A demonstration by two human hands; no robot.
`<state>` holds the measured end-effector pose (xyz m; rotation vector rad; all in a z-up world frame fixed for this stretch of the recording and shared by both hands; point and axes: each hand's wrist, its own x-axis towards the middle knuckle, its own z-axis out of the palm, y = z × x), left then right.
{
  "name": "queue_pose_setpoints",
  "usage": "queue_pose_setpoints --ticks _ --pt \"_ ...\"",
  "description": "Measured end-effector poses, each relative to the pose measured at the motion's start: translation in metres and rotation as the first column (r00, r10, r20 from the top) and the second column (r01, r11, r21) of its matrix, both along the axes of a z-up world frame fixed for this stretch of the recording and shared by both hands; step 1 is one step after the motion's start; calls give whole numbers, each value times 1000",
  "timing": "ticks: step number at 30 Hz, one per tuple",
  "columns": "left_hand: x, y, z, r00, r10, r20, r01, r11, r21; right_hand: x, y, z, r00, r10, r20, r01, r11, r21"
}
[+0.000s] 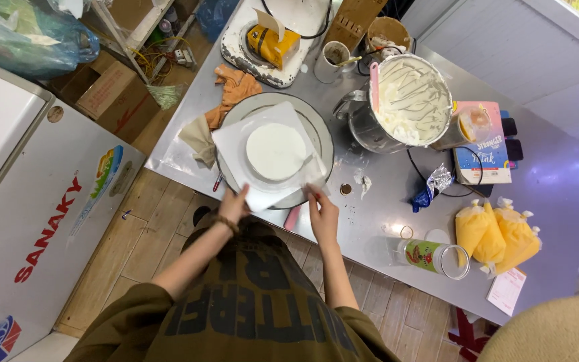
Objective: Icing and assembling layers of a cake on a turntable using an offset spatula.
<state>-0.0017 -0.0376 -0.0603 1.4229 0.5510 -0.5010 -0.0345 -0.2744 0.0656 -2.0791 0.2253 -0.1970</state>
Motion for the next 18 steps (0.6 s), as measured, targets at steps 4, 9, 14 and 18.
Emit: queue_pose_setpoints --ticks 4,9,14,18 --pt "-30 12 34 873 -488 -9 455 821 -346 -10 0 -11 1000 -10 9 10 1000 6" --pt "17 67 30 980 -198 34 196 979 48 -16 -4 -9 1000 -28 13 29 999 -26" --pt "2 37 27 982 96 -163 -164 862 -480 -21 -4 -7 998 -55 35 57 996 -67" --pt "-17 21 -1 959 -48 -281 -124 816 -564 -26 -1 -1 997 -56 60 62 993 -100"
